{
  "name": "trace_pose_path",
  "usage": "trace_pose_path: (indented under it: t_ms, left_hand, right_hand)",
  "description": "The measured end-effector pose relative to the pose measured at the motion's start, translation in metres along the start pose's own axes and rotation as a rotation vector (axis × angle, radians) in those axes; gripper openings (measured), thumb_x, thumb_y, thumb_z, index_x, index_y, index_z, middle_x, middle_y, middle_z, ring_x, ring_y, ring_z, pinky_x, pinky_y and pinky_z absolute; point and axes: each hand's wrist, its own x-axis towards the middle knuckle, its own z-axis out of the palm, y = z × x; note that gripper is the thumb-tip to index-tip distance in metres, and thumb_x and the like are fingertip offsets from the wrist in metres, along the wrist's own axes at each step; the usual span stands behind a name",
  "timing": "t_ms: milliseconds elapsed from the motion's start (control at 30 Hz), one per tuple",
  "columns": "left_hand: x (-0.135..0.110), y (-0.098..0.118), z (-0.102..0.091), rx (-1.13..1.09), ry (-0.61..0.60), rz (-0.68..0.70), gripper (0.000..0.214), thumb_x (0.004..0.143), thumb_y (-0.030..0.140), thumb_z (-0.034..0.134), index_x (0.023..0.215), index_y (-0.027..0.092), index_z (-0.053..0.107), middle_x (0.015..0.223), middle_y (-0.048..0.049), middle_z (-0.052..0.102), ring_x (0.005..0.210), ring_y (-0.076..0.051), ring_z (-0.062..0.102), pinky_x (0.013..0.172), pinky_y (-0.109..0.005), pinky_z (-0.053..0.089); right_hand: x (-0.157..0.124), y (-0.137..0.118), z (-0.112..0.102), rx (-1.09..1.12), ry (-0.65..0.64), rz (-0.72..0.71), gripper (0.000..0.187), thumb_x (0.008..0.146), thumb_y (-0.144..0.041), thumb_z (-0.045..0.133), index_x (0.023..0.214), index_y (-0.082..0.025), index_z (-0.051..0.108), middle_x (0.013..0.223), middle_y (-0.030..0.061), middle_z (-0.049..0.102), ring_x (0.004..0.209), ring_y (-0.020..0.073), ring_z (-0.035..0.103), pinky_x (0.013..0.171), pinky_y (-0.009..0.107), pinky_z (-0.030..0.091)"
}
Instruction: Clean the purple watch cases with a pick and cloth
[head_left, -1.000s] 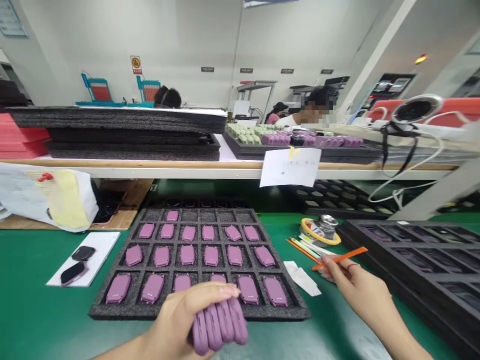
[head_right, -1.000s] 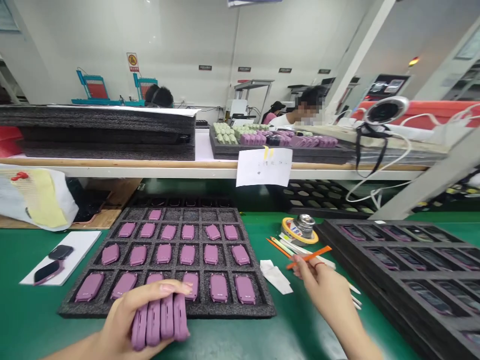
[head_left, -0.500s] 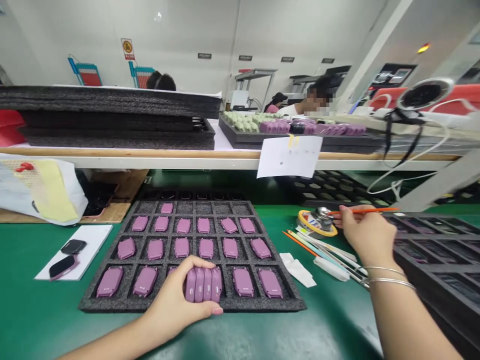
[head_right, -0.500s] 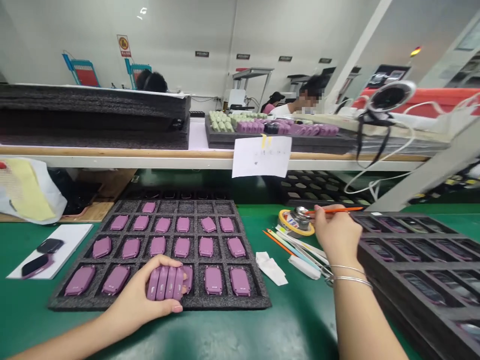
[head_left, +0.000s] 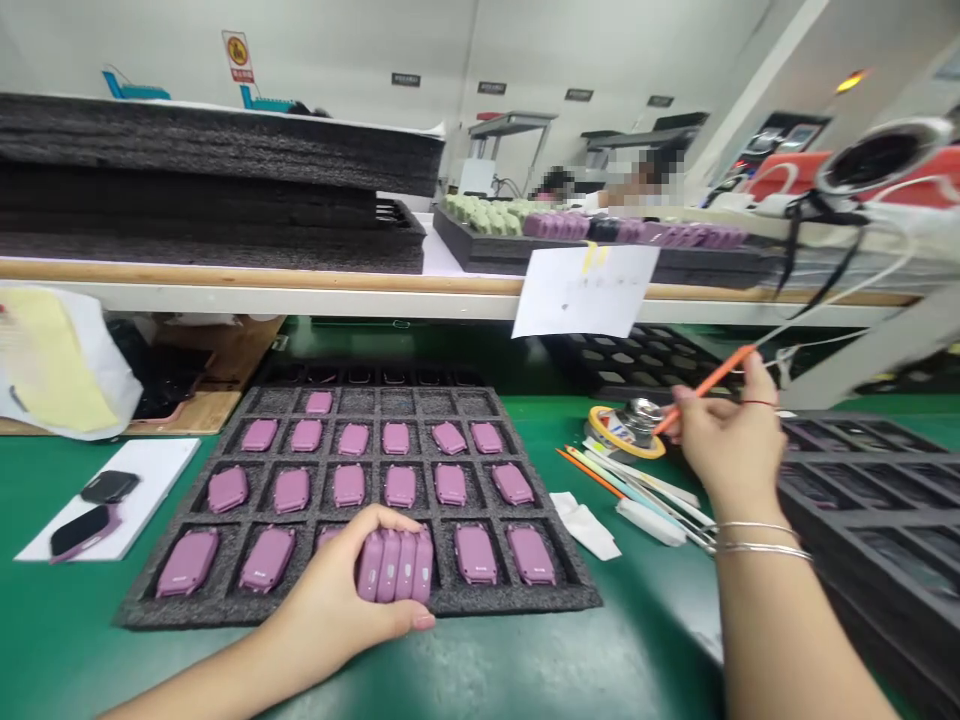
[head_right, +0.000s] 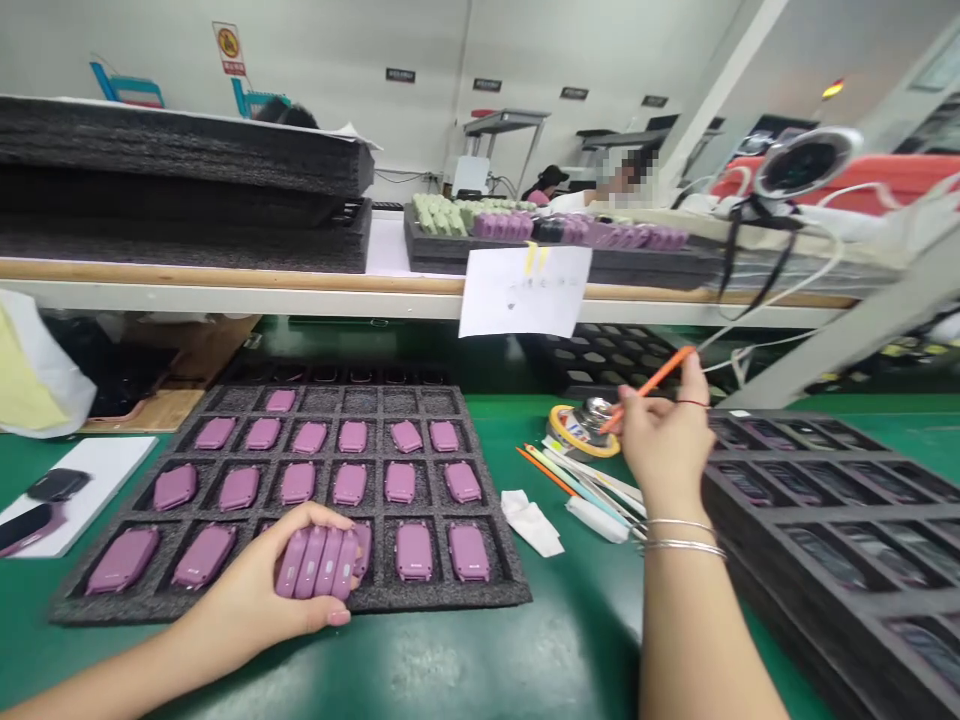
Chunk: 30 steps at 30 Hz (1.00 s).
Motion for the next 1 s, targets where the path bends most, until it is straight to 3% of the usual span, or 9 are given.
trace_pose_path:
  t_ms: [67, 200, 300, 500, 667, 767, 900, 1000]
  left_hand:
    - [0.001, -0.001, 0.001, -0.013, 0.011, -0.010, 0.050, 0.062, 0.026, 0.083, 0.107, 0.026, 0.060, 0.096, -0.0010, 0.074, 0.088, -0.025, 0.070, 0.085, -0.039, 0.053]
    - [0.002, -0.005, 0.002, -0.038, 0.037, -0.009, 0.049, 0.064, 0.029, 0.082, 0.108, 0.027, 0.061, 0.096, -0.0009, 0.075, 0.087, -0.026, 0.072, 0.084, -0.040, 0.055]
    - [0.001, -0.005, 0.003, -0.061, 0.045, -0.002, 0.048, 0.064, 0.029, 0.082, 0.108, 0.027, 0.062, 0.094, -0.0005, 0.075, 0.085, -0.025, 0.072, 0.082, -0.039, 0.057]
    - [0.001, 0.000, 0.004, -0.046, 0.035, 0.002, 0.047, 0.064, 0.029, 0.082, 0.107, 0.026, 0.062, 0.089, 0.0006, 0.075, 0.083, -0.024, 0.072, 0.079, -0.035, 0.056]
    - [-0.001, 0.006, 0.004, -0.036, 0.022, -0.054, 0.047, 0.064, 0.026, 0.081, 0.106, 0.027, 0.060, 0.087, 0.0025, 0.072, 0.081, -0.023, 0.069, 0.078, -0.035, 0.052]
    - [-0.002, 0.007, 0.003, -0.001, 0.012, -0.037, 0.047, 0.064, 0.026, 0.083, 0.104, 0.026, 0.059, 0.089, 0.0024, 0.069, 0.081, -0.021, 0.065, 0.078, -0.034, 0.050]
    - [-0.002, 0.005, 0.002, 0.008, 0.021, -0.027, 0.051, 0.061, 0.028, 0.086, 0.104, 0.025, 0.058, 0.098, 0.0008, 0.068, 0.085, -0.020, 0.062, 0.081, -0.034, 0.048]
    - [-0.001, 0.003, 0.002, 0.011, 0.033, -0.033, 0.054, 0.060, 0.030, 0.088, 0.105, 0.025, 0.058, 0.101, -0.0002, 0.068, 0.088, -0.021, 0.060, 0.081, -0.035, 0.048]
  right_hand:
    - [0.002, 0.003, -0.001, 0.080, -0.065, 0.057, 0.029, 0.097, -0.031, 0.065, 0.121, -0.016, 0.060, 0.094, 0.0014, 0.069, 0.069, 0.0124, 0.066, 0.065, 0.030, 0.058]
    - [0.005, 0.007, -0.006, 0.226, -0.136, 0.143, 0.031, 0.099, -0.035, 0.061, 0.124, -0.016, 0.061, 0.115, 0.0072, 0.068, 0.093, 0.0187, 0.069, 0.079, 0.037, 0.060]
    - [0.006, 0.008, -0.011, 0.239, -0.185, 0.211, 0.030, 0.100, -0.038, 0.059, 0.120, -0.017, 0.063, 0.116, 0.0076, 0.068, 0.095, 0.0192, 0.069, 0.082, 0.039, 0.059]
    - [0.002, 0.001, -0.017, -0.003, -0.175, 0.273, 0.028, 0.100, -0.039, 0.057, 0.114, -0.016, 0.065, 0.111, 0.0061, 0.069, 0.093, 0.0189, 0.069, 0.081, 0.038, 0.059]
    - [-0.003, -0.014, -0.021, -0.232, -0.185, 0.242, 0.026, 0.101, -0.038, 0.056, 0.109, -0.016, 0.067, 0.109, 0.0059, 0.070, 0.095, 0.0186, 0.069, 0.085, 0.039, 0.057]
    - [-0.008, -0.026, -0.013, -0.258, -0.203, 0.197, 0.023, 0.101, -0.035, 0.057, 0.102, -0.015, 0.068, 0.104, 0.0058, 0.070, 0.095, 0.0181, 0.068, 0.086, 0.038, 0.055]
    - [-0.046, -0.058, 0.007, -0.071, -0.268, 0.043, 0.029, 0.097, -0.041, 0.057, 0.080, -0.018, 0.059, 0.076, 0.0040, 0.065, 0.080, 0.0214, 0.067, 0.083, 0.042, 0.053]
    - [-0.109, -0.092, 0.011, 0.209, -0.541, -0.117, 0.038, 0.098, -0.056, 0.042, 0.081, -0.023, 0.053, 0.064, 0.0024, 0.065, 0.061, 0.0204, 0.067, 0.066, 0.037, 0.058]
